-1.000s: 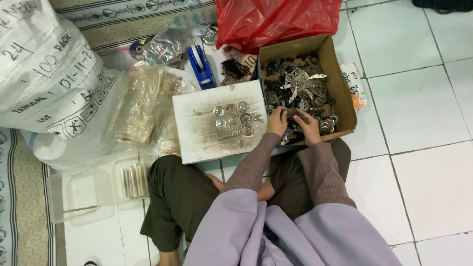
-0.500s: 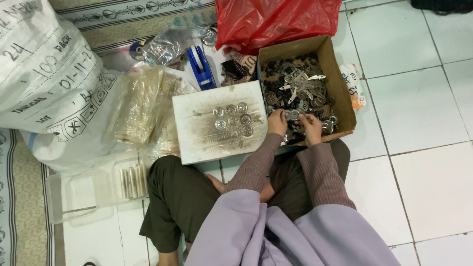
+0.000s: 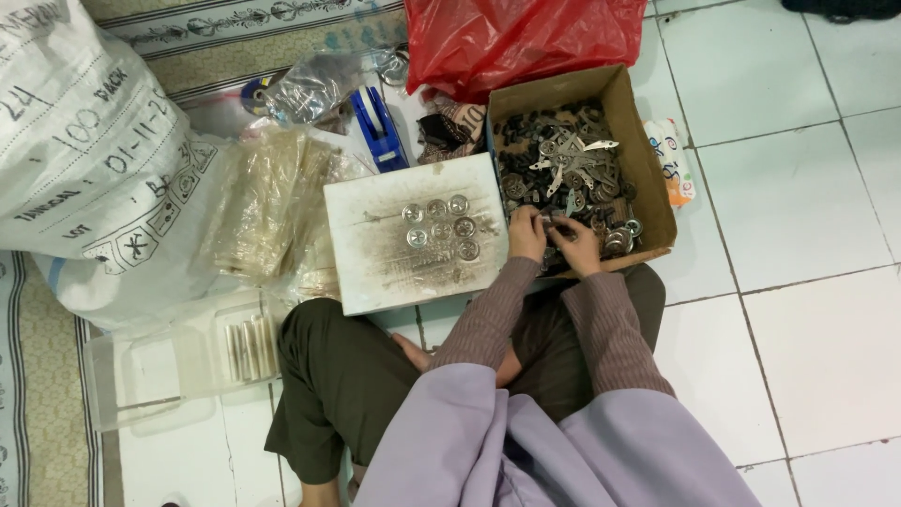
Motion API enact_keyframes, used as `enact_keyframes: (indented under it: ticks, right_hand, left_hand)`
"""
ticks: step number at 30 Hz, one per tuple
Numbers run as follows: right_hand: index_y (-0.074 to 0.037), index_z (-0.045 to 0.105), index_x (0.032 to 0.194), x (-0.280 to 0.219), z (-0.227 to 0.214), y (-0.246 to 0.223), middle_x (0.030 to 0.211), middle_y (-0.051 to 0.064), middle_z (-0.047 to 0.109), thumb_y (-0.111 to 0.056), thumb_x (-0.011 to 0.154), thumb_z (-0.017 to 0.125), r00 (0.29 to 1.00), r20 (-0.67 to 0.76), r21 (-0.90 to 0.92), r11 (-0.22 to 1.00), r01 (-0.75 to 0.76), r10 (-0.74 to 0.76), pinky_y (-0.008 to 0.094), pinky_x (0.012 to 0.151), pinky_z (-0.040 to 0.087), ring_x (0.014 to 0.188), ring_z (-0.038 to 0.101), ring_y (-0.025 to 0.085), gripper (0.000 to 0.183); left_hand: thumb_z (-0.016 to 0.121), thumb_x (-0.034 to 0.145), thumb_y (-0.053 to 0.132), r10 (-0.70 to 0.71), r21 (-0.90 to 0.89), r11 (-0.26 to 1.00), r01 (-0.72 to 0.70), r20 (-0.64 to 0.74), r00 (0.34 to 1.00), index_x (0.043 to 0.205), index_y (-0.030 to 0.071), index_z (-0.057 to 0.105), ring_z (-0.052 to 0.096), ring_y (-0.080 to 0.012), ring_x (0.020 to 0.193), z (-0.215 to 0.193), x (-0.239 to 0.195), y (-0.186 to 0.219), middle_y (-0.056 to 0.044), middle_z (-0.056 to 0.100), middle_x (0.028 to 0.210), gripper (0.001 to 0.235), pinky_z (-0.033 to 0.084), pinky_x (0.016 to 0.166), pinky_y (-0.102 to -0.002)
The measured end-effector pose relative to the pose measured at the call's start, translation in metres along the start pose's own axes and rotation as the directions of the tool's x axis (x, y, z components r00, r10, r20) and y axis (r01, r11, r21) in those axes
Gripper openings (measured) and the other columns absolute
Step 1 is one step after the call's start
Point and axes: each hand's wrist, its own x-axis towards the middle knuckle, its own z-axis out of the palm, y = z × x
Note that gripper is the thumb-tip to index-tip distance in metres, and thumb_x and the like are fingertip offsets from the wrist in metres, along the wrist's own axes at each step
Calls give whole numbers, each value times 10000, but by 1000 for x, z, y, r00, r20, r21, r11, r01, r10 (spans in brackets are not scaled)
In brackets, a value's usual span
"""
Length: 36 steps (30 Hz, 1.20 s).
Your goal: The person is sitting on the floor, sorting through a box of metal buckles and components, and placing them into small clear plastic bags for organization.
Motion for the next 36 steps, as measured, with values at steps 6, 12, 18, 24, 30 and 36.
enact_keyframes:
  ticks: [6,12,18,24,30,36]
  right_hand:
    - [-48,743,1226,2,2,7,1225,221,696,-328,1053,710,995,0,194,976,99,-101,517,985,514,1195,628,380,331]
    - [-27,745,1177,-1,1,-2,1050,177,745,-342,1004,773,997,71,293,954,-61,42,481,951,527,1058,690,297,360]
    - [-57,747,1047,-2,-3,-4,887,57,714,-131,978,695,994,33,385,917,-107,103,363,845,546,861,648,159,114]
    - [-36,731,1043,4,-2,3,845,63,692,-112,985,677,988,-21,427,895,-130,154,322,763,546,791,642,155,110]
    - [-57,745,1077,3,-3,6,873,66,725,-169,975,735,987,-15,399,906,-142,161,296,737,561,793,676,148,152]
    - [-43,750,1108,6,-4,14,938,105,754,-182,979,763,989,-15,413,901,-130,149,323,766,572,843,714,190,190]
  left_hand:
    - [594,997,40,115,-13,993,-115,-10,993,1039,25,584,626,-421,1128,-6,-3,4,-228,573,1189,46,627,875,-416]
    - [608,988,39,177,35,982,-185,149,973,1070,43,635,569,-436,1264,-12,-7,0,-189,537,1370,87,579,1016,-481]
    - [677,926,162,223,48,971,-233,153,963,1090,51,678,555,-435,1298,-13,-14,2,-241,499,1446,198,551,1045,-472]
    - [589,1020,173,131,122,979,-162,227,965,1372,128,548,629,-326,1235,9,-8,-32,-156,613,1355,358,569,1012,-402]
    - [536,1038,102,87,35,995,-98,233,969,1430,122,520,643,-379,1198,-24,-11,15,-214,630,1316,393,579,992,-456]
    - [610,1035,180,85,-27,996,-81,183,979,1261,132,647,695,-292,1111,-1,-5,-23,-126,705,1182,234,598,934,-384]
